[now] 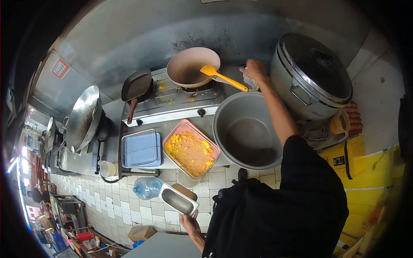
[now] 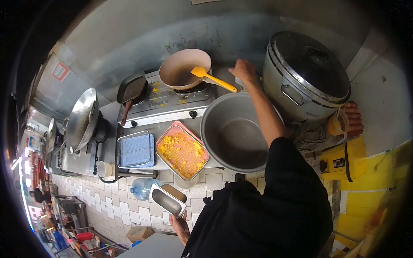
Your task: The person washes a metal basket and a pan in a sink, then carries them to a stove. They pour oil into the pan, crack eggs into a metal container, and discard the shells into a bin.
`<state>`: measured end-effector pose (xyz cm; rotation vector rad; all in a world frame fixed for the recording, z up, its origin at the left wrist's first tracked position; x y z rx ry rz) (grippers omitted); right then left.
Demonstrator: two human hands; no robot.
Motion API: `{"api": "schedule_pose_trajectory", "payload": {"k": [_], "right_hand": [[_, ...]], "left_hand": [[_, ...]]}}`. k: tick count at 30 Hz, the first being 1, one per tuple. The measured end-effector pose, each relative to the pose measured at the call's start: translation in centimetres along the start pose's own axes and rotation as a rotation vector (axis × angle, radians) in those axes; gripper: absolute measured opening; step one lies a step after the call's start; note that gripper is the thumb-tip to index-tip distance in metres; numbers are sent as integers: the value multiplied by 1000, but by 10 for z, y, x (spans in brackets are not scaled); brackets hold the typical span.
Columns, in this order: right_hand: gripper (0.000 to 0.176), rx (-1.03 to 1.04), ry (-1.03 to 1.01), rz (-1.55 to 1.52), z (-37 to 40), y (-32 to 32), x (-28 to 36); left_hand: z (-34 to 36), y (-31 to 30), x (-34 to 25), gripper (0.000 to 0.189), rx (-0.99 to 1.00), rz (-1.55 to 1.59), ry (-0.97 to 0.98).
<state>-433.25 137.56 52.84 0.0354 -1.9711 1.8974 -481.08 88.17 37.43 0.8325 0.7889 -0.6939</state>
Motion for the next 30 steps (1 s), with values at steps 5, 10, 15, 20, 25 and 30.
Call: {"api": "schedule_pose_trajectory", "payload": {"k": [5,10,15,20,25,30], "right_hand": [[37,509,204,12,1,26,-66],[34,304,155,-123,-31,50,-85],[29,-33,-29,-120,-49,-2,-53],[35,-284,-150,-262,-37,-69,-31],[43,-565,-281,-307,-58,-44,-20],[39,-476,-417,-156,-63,-61,25]], "left_hand": [[5,16,9,28,-66,43,22],[10,29,17,29,-63,54,28],[11,40,23,30,-93,74,22],[18,47,22,30,-122,73,39],[-5,45,23,33,-89,118,86],[-29,21,14,28,-112,188,130]]}}
Point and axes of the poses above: each hand's wrist, its own z-axis away from the middle knuckle, its own y-axis out of the palm, x = y × z, the point moved 1 cm from there along -z, towards the middle knuckle, and after that the axes turned 10 degrees about x, right-handed, at the moved point
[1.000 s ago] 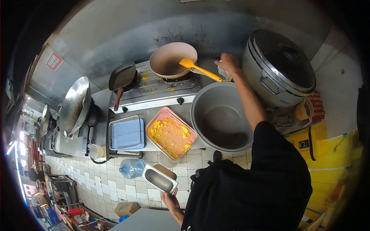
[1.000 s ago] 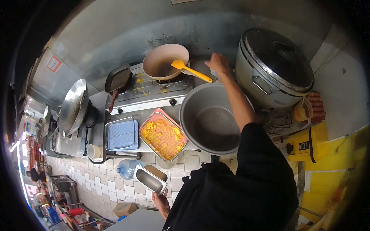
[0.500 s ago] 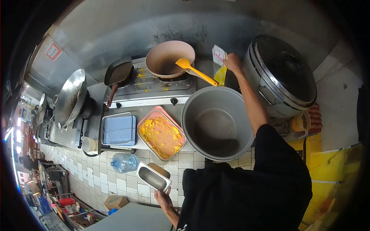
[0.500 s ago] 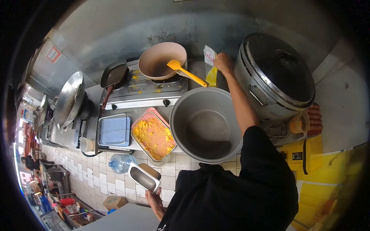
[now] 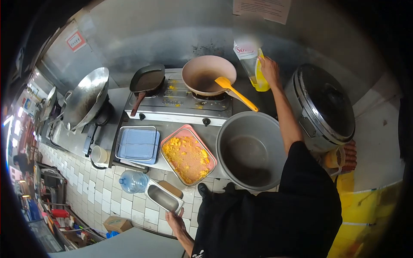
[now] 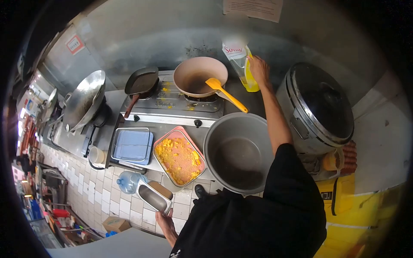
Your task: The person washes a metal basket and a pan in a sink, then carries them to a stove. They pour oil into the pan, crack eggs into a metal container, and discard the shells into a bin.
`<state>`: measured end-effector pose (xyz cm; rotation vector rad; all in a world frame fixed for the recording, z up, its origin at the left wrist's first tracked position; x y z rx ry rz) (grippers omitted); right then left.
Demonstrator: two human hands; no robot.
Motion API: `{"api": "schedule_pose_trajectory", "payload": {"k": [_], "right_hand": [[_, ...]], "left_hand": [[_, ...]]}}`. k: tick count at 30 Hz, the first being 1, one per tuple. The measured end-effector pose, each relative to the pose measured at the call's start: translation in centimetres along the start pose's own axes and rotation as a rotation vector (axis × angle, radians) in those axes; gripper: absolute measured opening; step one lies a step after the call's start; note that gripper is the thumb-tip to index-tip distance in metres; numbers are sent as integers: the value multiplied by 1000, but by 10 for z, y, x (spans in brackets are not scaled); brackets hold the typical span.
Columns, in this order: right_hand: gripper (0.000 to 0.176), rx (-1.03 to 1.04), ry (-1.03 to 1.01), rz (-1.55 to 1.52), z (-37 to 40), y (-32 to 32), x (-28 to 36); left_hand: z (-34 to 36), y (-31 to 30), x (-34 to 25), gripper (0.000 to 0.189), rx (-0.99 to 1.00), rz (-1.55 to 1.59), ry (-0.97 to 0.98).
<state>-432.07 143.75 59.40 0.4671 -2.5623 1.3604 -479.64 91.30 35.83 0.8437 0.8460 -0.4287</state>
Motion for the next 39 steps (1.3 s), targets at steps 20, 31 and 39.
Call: {"api": "schedule_pose_trajectory", "payload": {"k": [20,31,39], "right_hand": [[37,828,-547,423,-125,54,97],[34,906,-680,397,-149,79,124],[32,943,-698,545,-162,65,136]], "left_hand": [[-20,-37,-15,23,-107,14,65],[-7,-24,-1,14,-150,10,42],[-4,-15,2,11,-142,2,49]]}}
Point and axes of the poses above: each hand's wrist, its own z-axis away from the middle knuckle, its own y-axis out of the palm, x = y × z, the point moved 1 cm from there along -z, towards the middle knuckle, and after that the axes turned 10 degrees about x, right-handed, at the moved point
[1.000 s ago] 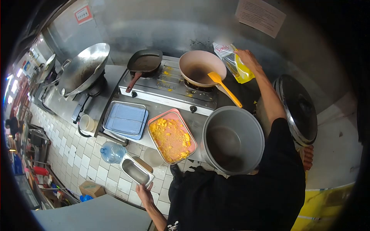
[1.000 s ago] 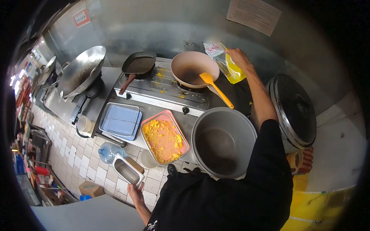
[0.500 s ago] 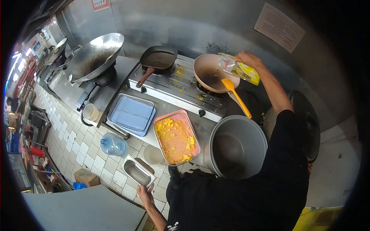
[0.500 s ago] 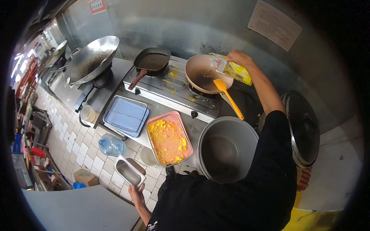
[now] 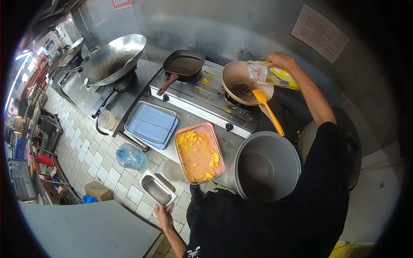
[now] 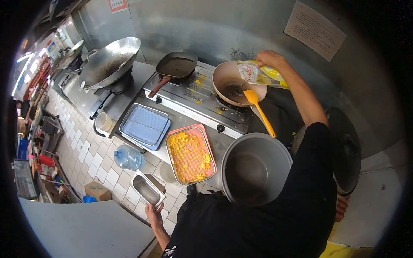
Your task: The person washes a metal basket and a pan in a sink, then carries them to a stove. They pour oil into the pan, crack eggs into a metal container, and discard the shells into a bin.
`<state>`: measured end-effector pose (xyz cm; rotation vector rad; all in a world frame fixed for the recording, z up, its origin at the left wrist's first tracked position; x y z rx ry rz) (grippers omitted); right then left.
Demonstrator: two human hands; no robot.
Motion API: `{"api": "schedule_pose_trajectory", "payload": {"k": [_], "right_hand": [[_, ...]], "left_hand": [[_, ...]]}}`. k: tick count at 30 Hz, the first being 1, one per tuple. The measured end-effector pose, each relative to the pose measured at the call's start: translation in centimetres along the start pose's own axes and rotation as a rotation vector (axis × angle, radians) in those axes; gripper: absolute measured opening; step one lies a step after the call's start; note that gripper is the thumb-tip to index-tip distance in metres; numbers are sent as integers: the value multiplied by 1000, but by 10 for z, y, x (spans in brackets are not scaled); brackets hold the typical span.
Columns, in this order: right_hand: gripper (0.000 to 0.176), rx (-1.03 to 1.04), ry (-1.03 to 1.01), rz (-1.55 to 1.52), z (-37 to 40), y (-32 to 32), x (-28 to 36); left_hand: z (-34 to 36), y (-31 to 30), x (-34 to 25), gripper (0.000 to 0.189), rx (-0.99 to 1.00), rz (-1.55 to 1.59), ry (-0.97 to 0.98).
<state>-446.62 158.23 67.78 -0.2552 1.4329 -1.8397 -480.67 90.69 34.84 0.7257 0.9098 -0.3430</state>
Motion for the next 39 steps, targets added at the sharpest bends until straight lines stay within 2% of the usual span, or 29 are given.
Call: {"api": "schedule_pose_trajectory", "payload": {"k": [5,8,13,19,22,26,28,31,34,37,39], "right_hand": [[32,-56,38,1,0,-13,-10],[31,-132,30,-21,1,-20,-15],[29,-207,-27,6,8,-32,-11],[30,-53,-9,24,20,-33,-4],[27,-66,4,-2,21,-22,-12],[32,-257,23,-54,28,3,-22],[28,-363,60,-112,37,19,-23],[30,-353,176,-193,49,44,-22],[32,-498,217,-254,58,74,-22],[34,-535,304,-307,69,90,-20],[35,-704,356,-372,72,110,-22]], "left_hand": [[4,4,3,11,-9,13,1],[4,-5,11,25,34,27,23],[9,-3,12,24,18,6,22],[13,-4,15,23,3,17,30],[13,-7,19,23,12,15,30],[19,10,8,12,-17,4,5],[18,6,12,12,1,9,14],[18,1,17,17,18,17,22],[21,12,8,20,14,0,20],[21,10,8,20,25,-6,21],[22,9,9,20,30,-4,20]]}}
Point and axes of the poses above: each hand's wrist, its own z-axis away from the middle knuckle, its own y-axis out of the palm, x = y × z, the point moved 1 cm from there along -z, towards the middle knuckle, and after that the axes turned 10 degrees about x, right-handed, at the moved point
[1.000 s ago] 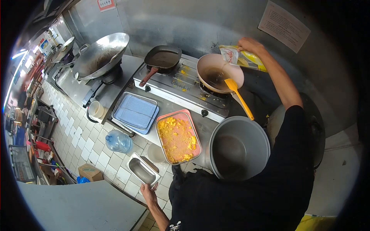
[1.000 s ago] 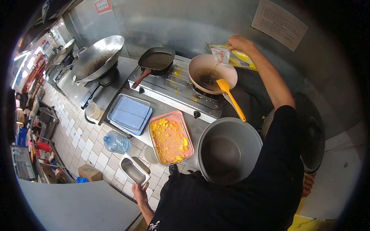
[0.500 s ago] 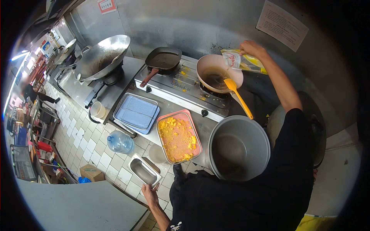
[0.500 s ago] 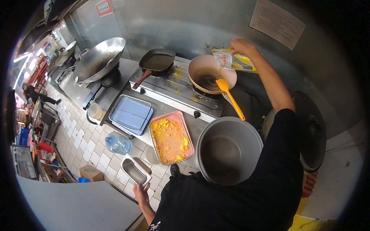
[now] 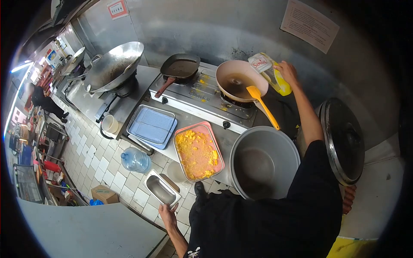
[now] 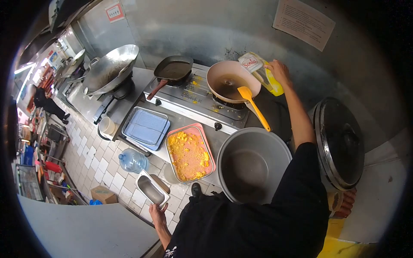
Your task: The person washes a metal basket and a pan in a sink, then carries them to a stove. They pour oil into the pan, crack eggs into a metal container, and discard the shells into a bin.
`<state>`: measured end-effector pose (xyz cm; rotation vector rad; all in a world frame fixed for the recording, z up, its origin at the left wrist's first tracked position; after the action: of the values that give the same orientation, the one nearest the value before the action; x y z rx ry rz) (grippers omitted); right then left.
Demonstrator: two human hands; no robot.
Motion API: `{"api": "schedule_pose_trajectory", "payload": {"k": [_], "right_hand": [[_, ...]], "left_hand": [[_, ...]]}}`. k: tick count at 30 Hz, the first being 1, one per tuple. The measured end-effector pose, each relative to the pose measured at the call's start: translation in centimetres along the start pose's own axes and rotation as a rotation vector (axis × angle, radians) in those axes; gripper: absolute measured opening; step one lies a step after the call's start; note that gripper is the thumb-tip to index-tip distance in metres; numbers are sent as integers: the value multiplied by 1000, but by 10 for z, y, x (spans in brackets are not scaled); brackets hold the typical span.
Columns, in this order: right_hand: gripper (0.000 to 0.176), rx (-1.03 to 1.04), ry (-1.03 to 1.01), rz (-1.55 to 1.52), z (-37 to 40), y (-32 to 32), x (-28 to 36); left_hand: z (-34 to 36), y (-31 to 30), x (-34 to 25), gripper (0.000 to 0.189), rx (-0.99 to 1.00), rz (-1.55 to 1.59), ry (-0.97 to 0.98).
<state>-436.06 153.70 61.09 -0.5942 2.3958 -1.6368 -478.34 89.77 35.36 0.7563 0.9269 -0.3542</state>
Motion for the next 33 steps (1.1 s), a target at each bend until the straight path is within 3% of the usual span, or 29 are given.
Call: {"api": "schedule_pose_trajectory", "payload": {"k": [1,4,8,9,10,12,13,14,15,17,20,22,24,27,29,30,31,32,33], "right_hand": [[36,-82,22,-38,5,7,-6],[36,-2,202,-314,8,32,-46],[22,-202,339,-765,38,55,-84],[23,-176,438,-762,49,38,-68],[24,-56,456,-861,47,54,-96],[27,-108,377,-814,45,91,-147],[30,-82,290,-586,40,116,-183],[30,-42,363,-374,46,112,-171],[30,81,375,-366,50,111,-165],[29,70,368,-430,58,132,-171],[29,-127,335,-445,80,179,-191],[30,-70,398,-813,107,209,-196],[27,180,792,-1090,138,223,-185],[26,470,995,-882,167,169,-128],[27,610,939,-797,169,197,-168],[18,178,693,-892,175,293,-251],[18,322,869,-914,184,262,-218],[23,559,875,-1149,187,231,-200],[25,560,794,-1120,188,210,-182]], "left_hand": [[0,1,-1,20,-2,0,0],[3,11,-5,20,5,-6,-12],[5,13,-5,18,32,-66,-19],[-6,-8,19,19,33,-53,-21],[-11,-34,38,20,21,-42,-16],[-2,-3,12,22,30,3,-48],[-3,2,9,23,22,12,-51],[-2,4,7,23,31,14,-69],[-5,1,13,23,53,24,-62],[-3,2,10,23,74,28,-62],[-3,5,10,22,89,31,-58],[-5,3,10,21,78,41,-52],[-5,0,17,21,62,62,-55],[-7,-8,22,21,45,76,-59],[-3,-9,25,20,37,65,-64],[-5,-13,29,20,10,50,-69],[-1,-11,25,19,28,35,-62],[-2,-9,20,19,62,16,-59],[-3,-12,21,20,49,21,-54]]}}
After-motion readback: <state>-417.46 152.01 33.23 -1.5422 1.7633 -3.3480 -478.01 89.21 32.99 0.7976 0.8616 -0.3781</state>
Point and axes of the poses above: each hand's wrist, its own z-axis away from the middle knuckle, its own y-axis out of the palm, x = y × z, the point moved 1 cm from there along -z, towards the middle knuckle, and after that the axes turned 10 degrees about x, right-handed, at the moved point
